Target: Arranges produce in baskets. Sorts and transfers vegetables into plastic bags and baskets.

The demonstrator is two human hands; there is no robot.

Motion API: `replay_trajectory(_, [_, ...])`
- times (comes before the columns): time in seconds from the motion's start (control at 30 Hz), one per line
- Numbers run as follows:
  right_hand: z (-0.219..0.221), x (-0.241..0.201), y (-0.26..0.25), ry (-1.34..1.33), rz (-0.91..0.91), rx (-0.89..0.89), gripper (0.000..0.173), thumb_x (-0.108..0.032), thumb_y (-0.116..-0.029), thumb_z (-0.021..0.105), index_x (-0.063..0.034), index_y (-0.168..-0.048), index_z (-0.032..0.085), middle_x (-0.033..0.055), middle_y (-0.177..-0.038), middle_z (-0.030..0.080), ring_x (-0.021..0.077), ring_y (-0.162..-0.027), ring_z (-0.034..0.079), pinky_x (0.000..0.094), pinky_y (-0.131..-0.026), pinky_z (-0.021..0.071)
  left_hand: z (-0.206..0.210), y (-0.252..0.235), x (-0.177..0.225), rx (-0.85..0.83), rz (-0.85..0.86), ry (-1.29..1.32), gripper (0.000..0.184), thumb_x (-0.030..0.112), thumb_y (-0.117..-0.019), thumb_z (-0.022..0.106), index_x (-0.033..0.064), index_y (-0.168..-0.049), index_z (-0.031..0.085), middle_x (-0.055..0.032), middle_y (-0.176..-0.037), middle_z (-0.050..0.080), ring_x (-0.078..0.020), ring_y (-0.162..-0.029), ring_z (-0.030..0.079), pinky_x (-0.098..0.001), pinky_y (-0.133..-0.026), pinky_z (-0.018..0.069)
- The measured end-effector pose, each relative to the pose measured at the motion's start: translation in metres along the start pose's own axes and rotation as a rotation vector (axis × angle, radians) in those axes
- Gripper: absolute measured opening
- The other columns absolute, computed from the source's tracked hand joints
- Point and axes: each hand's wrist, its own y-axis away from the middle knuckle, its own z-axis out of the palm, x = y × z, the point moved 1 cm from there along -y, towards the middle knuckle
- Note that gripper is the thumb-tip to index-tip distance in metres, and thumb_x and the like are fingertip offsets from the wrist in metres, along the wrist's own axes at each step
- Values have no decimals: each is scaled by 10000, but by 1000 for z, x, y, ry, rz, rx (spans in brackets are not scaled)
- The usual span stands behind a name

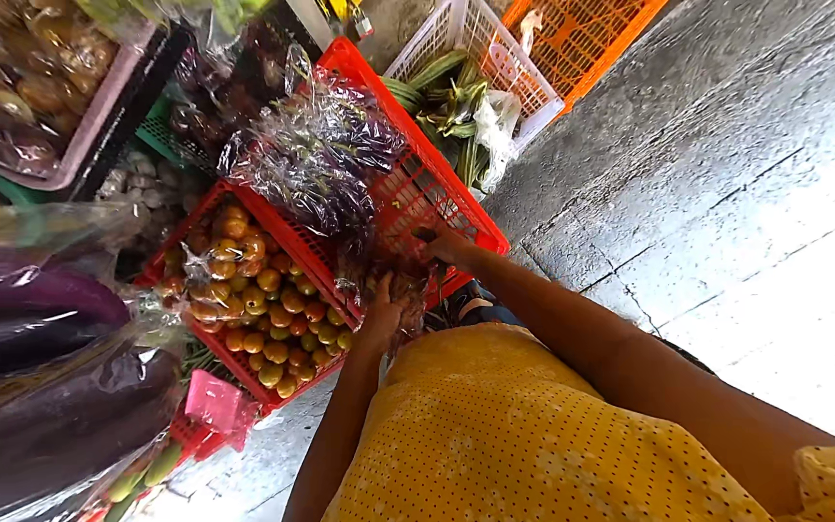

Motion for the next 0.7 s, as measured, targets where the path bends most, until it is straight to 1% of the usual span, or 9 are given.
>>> replay_trajectory(0.1, [4,-10,3,208,-52,92,577,-111,-936,685,18,-1442,438,318,-1275,592,457,-1131,625,636,-949,507,-2,-1,3,-30,29,-90,695,114,-1010,607,111,-1608,253,-187,-1551,438,-248,-1270,588,-395,-1009,530])
replay_trajectory(0.2, [12,-11,7,315,-238,123,534,-192,-965,695,-9,-1413,469,293,-1190,647,452,-1081,655,649,-924,515,-2,7,10,20,94,-570,607,208,-1051,542,79,-1597,310,-221,-1484,523,-314,-1321,571,-472,-1111,456])
replay_trajectory(0.27, [21,0,1,322,-363,18,600,-181,-902,784,-17,-1397,488,262,-1160,660,408,-1042,670,620,-910,542,9,22,22,45,93,-941,565,232,-1045,536,98,-1574,386,-173,-1477,543,-343,-1315,571,-526,-1084,472])
replay_trajectory(0.33, [30,8,-3,433,-365,-135,707,-219,-867,830,-22,-1437,461,260,-1245,640,398,-1142,645,602,-993,509,18,36,26,19,72,-1194,485,218,-1014,568,83,-1477,521,-141,-1526,484,-367,-1325,548,-552,-1002,525])
replay_trajectory(0.37, [33,11,-6,501,-355,-179,751,-253,-859,835,-19,-1459,448,265,-1298,618,403,-1202,617,604,-1035,481,20,42,29,-20,47,-1251,443,215,-1010,566,70,-1428,569,-132,-1554,454,-372,-1365,505,-557,-1004,522])
replay_trajectory(0.43, [36,12,-11,565,-326,-207,811,-302,-845,844,-8,-1477,431,271,-1351,586,415,-1264,575,613,-1072,443,14,51,39,-99,26,-1285,389,261,-1037,533,42,-1343,631,-148,-1522,489,-374,-1413,448,-567,-1045,488])
replay_trajectory(0.5, [35,12,-13,538,-313,-216,807,-304,-832,852,-4,-1461,443,268,-1346,589,410,-1265,573,611,-1074,439,-3,51,57,-92,95,-1234,392,318,-1055,502,33,-1254,682,-169,-1398,593,-355,-1345,529,-560,-1065,472])
replay_trajectory(0.6, [31,8,-5,428,-252,-206,764,-272,-870,821,2,-1469,433,271,-1376,567,394,-1285,560,585,-1095,431,-30,33,108,116,284,-1139,428,314,-1065,511,36,-1375,610,-183,-1406,593,-362,-1329,547,-550,-1102,447])
replay_trajectory(0.7, [27,4,-1,280,-193,-108,642,-254,-919,757,-1,-1435,470,262,-1343,586,373,-1245,587,562,-1064,462,-47,-13,160,392,618,-1126,416,210,-1033,588,2,-1393,577,-206,-1436,567,-430,-1297,550,-598,-1067,449])
